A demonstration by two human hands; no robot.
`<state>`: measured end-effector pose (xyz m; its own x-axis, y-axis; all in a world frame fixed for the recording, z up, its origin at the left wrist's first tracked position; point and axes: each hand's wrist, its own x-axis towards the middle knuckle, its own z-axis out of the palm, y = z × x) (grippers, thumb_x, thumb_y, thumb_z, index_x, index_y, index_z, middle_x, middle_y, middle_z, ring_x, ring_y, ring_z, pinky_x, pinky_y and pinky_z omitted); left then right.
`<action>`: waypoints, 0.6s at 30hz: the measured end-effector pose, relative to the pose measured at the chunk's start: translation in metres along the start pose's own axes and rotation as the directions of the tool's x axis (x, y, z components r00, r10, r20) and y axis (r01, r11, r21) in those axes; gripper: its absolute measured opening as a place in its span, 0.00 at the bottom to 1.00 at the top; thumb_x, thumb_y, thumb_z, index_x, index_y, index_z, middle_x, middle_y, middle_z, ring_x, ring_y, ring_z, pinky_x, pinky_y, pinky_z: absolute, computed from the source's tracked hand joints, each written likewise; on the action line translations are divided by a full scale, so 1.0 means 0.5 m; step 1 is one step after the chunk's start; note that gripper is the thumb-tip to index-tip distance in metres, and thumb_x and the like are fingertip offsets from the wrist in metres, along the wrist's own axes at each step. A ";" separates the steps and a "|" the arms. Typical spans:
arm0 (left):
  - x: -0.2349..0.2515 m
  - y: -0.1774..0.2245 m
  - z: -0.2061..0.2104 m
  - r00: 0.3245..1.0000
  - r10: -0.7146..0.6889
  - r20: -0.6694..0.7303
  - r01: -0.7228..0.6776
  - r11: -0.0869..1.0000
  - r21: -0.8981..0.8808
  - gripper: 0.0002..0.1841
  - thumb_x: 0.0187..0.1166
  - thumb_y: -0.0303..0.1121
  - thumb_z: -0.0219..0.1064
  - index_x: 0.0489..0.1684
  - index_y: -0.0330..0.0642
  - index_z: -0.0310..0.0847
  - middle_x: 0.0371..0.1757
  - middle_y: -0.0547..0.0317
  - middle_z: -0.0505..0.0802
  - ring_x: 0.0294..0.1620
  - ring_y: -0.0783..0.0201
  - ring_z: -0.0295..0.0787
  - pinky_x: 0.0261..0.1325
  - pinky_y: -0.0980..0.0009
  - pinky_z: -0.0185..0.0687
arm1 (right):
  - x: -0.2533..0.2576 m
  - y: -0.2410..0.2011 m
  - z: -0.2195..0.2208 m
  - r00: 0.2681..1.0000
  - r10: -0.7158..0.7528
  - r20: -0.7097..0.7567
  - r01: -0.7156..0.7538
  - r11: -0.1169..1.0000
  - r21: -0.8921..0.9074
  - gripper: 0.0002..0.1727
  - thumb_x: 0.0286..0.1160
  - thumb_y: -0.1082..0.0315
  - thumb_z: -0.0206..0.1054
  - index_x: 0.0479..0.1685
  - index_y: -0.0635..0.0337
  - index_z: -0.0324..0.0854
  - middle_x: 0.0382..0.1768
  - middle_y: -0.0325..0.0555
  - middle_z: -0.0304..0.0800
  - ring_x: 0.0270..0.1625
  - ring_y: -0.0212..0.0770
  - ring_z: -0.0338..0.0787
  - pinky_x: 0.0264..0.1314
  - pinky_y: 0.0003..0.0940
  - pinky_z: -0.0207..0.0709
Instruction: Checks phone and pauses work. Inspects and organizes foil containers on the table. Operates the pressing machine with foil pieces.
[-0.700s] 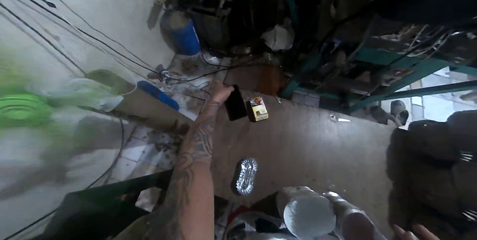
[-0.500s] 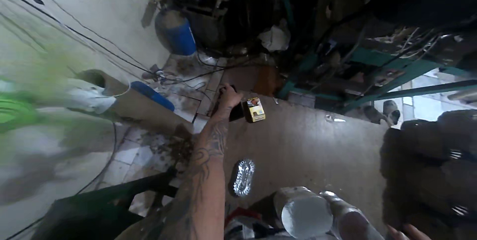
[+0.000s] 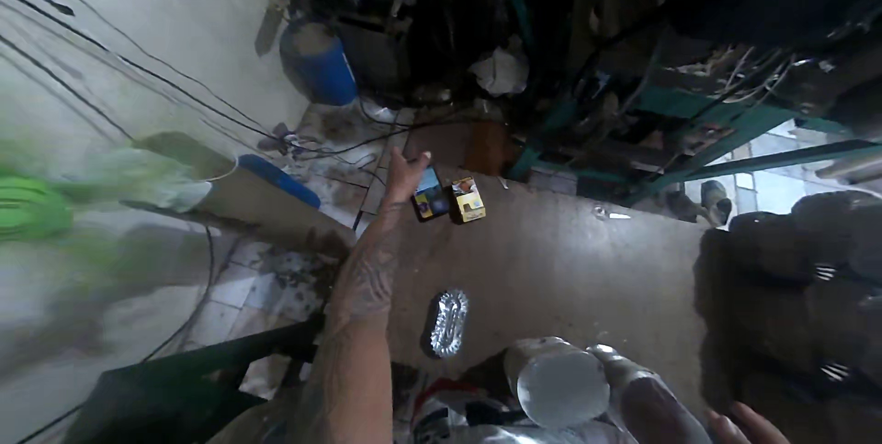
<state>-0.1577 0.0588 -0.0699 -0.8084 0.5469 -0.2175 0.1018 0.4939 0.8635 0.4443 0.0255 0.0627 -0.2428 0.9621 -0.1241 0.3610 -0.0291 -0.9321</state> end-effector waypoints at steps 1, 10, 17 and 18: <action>-0.014 -0.012 -0.012 0.999 0.018 -0.037 -0.020 0.998 -0.066 0.46 0.78 0.53 0.71 0.89 0.33 0.52 0.75 0.28 0.79 0.76 0.37 0.79 0.76 0.39 0.75 | -0.001 -0.001 -0.002 1.000 -0.003 -0.001 0.003 1.000 -0.002 0.12 0.81 0.74 0.64 0.57 0.70 0.81 0.52 0.29 0.88 0.55 0.19 0.87 0.64 0.24 0.84; -0.246 -0.018 0.035 0.994 0.022 0.106 -0.042 0.981 0.189 0.41 0.82 0.43 0.69 0.90 0.37 0.52 0.73 0.30 0.82 0.69 0.35 0.84 0.69 0.37 0.79 | -0.025 -0.013 -0.003 1.000 0.000 -0.010 0.000 1.000 0.027 0.12 0.81 0.75 0.64 0.59 0.70 0.80 0.52 0.29 0.89 0.56 0.20 0.88 0.66 0.26 0.84; -0.277 -0.050 0.055 0.976 0.060 0.211 -0.093 0.984 0.153 0.35 0.86 0.44 0.65 0.87 0.35 0.60 0.79 0.33 0.78 0.78 0.39 0.78 0.78 0.40 0.74 | -0.061 0.006 -0.028 1.000 -0.001 -0.004 0.001 1.000 -0.006 0.10 0.83 0.74 0.64 0.58 0.64 0.82 0.49 0.27 0.91 0.50 0.21 0.90 0.57 0.26 0.87; -0.304 -0.042 0.046 0.966 0.052 0.251 -0.099 0.980 0.175 0.33 0.86 0.44 0.64 0.86 0.34 0.63 0.80 0.33 0.77 0.79 0.39 0.76 0.80 0.41 0.72 | -0.064 0.009 -0.035 1.000 -0.011 -0.001 0.011 1.000 -0.016 0.10 0.83 0.73 0.63 0.57 0.65 0.81 0.48 0.26 0.90 0.48 0.20 0.89 0.56 0.25 0.86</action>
<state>-0.0235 -0.0194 -0.0656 -0.6302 0.7244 -0.2794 0.2807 0.5481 0.7879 0.4694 -0.0009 0.0684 -0.2456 0.9627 -0.1132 0.3729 -0.0139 -0.9278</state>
